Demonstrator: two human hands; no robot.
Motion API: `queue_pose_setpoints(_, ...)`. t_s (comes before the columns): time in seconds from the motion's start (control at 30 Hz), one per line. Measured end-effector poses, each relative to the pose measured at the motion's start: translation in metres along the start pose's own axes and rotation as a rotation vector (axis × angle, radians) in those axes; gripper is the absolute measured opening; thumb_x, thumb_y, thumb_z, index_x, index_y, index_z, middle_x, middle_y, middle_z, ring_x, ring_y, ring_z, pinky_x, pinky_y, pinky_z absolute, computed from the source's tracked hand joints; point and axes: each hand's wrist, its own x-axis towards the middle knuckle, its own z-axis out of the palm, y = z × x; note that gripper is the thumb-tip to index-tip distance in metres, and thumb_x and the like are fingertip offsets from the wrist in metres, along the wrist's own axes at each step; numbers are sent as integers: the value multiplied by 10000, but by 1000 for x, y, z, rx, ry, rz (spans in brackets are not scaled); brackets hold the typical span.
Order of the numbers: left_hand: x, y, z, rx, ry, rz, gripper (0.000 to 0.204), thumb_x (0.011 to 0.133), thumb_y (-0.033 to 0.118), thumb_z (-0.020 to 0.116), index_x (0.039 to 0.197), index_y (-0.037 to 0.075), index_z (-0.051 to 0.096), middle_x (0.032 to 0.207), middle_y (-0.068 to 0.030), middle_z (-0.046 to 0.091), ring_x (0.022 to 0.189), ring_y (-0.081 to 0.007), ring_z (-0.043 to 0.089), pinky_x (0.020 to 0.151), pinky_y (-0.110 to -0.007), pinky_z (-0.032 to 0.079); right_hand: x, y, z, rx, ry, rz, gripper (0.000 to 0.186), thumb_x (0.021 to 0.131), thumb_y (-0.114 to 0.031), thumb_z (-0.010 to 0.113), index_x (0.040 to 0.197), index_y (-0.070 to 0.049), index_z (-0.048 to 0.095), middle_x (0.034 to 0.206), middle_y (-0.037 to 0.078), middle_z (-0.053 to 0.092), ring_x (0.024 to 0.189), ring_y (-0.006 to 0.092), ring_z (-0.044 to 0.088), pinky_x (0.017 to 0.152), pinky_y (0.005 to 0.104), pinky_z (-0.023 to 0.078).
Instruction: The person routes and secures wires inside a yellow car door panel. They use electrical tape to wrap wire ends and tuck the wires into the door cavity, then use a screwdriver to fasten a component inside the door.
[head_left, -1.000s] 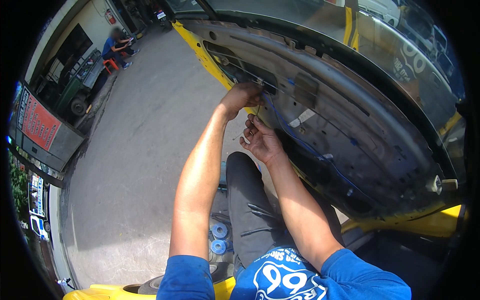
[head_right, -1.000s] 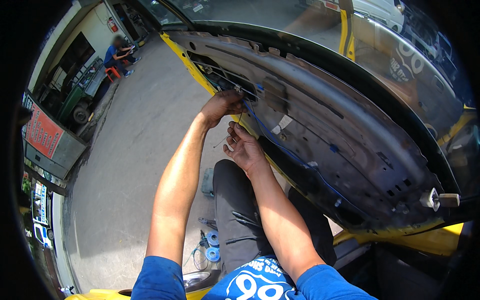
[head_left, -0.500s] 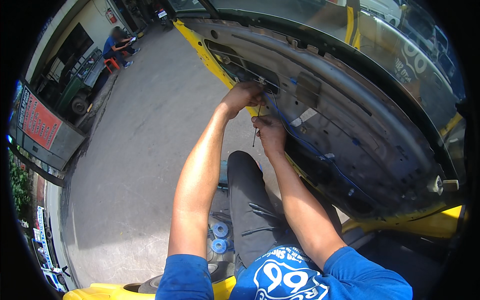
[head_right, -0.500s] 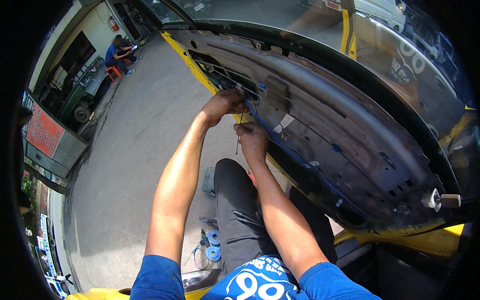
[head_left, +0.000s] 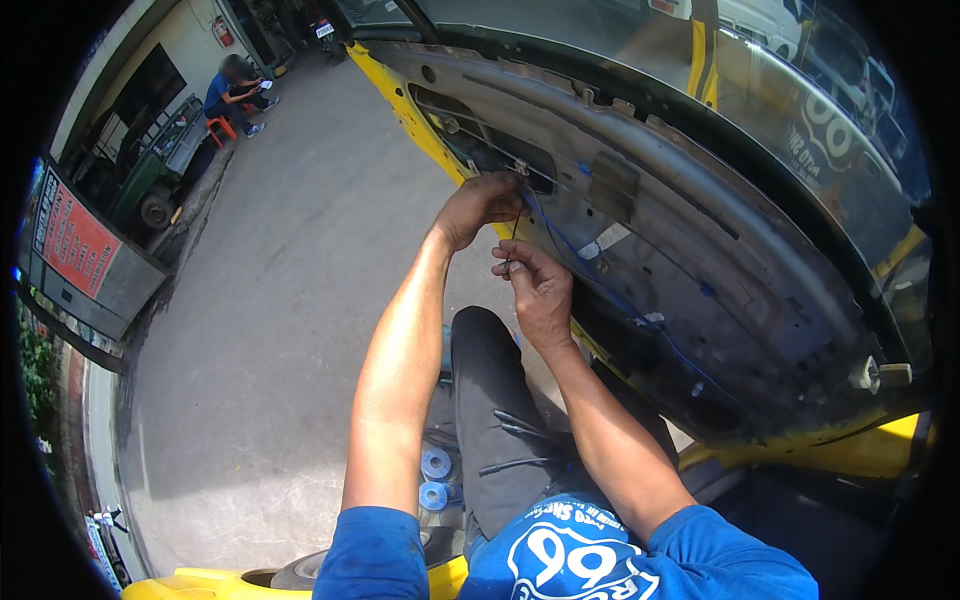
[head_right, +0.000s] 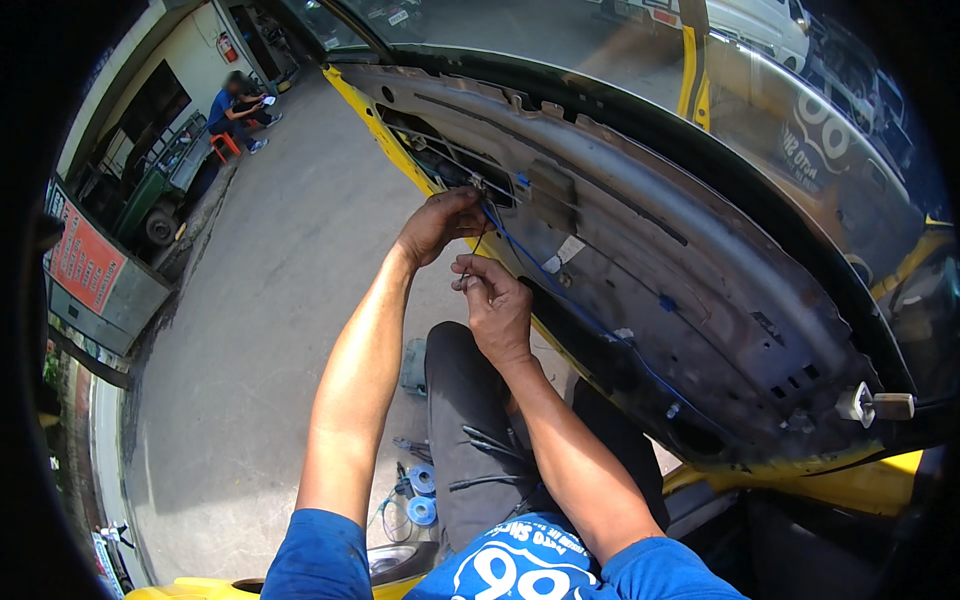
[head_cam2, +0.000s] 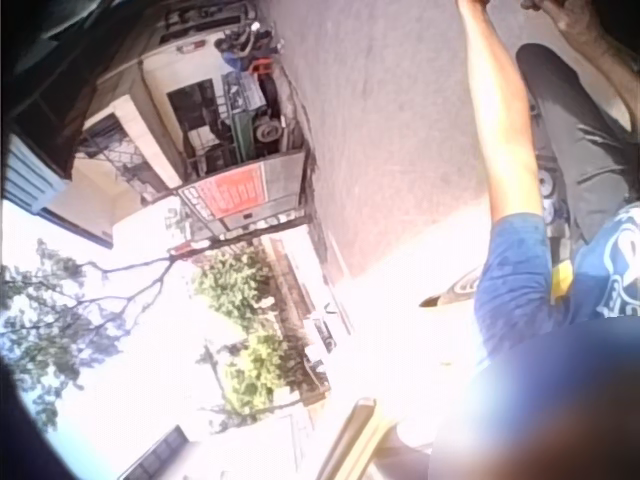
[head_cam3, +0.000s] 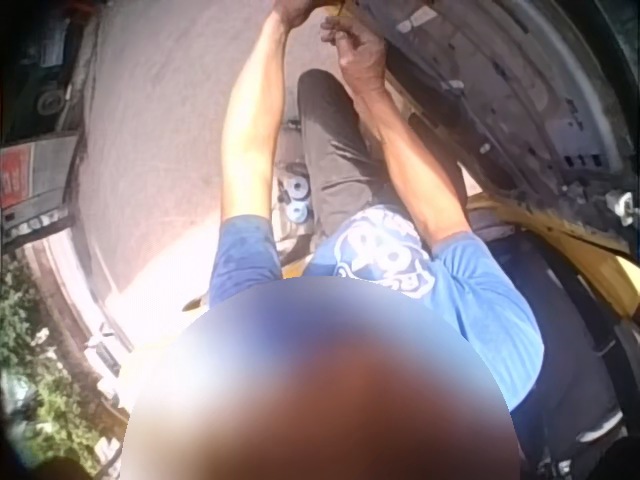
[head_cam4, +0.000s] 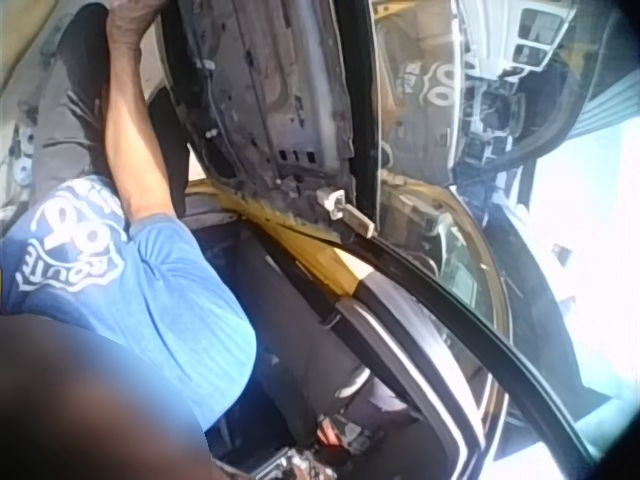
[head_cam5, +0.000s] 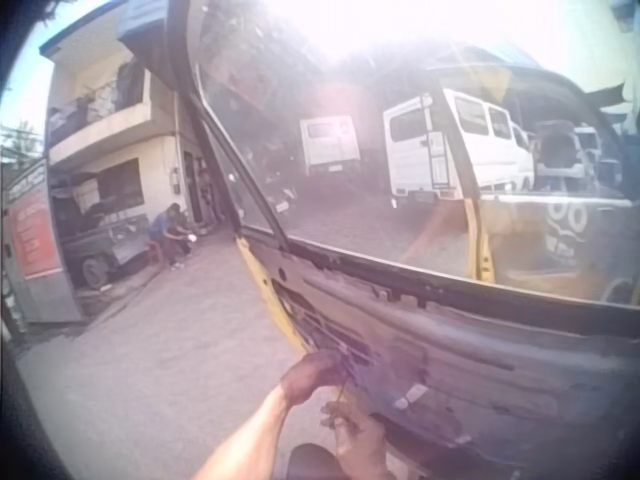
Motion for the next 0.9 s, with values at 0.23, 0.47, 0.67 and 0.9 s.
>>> queue_pose_setpoints(0.23,-1,-27,7,-75,92,179,366,971,215,740,1266,7,683,1088,-51,710,946,-169,665,934,-306,526,20,-2,-11,-280,108,-231,195,974,-123,727,1099,27,733,966,75,733,821,124,679,779,267,546)
queue_pose_setpoints(0.47,-4,-32,6,-34,100,235,337,988,185,709,1281,21,698,1131,-60,719,1036,-183,661,977,-323,510,50,1,1,-163,228,-224,141,941,-88,753,1048,4,752,835,39,711,730,101,628,671,273,504)
queue_pose_setpoints(0.67,-1,-31,-1,-163,18,229,416,1008,328,669,1243,-13,710,1123,-111,738,1062,-216,668,1022,-369,482,64,-1,2,-270,207,-243,144,935,-103,773,1048,-15,771,807,-25,682,688,39,575,641,218,470)
queue_pose_setpoints(0.9,1,-31,-1,-137,36,208,426,1008,342,657,1245,-7,714,1112,-104,737,1003,-190,658,969,-341,494,61,0,5,-297,203,-184,126,920,-76,768,1029,-13,770,789,-21,684,624,45,558,593,229,464)
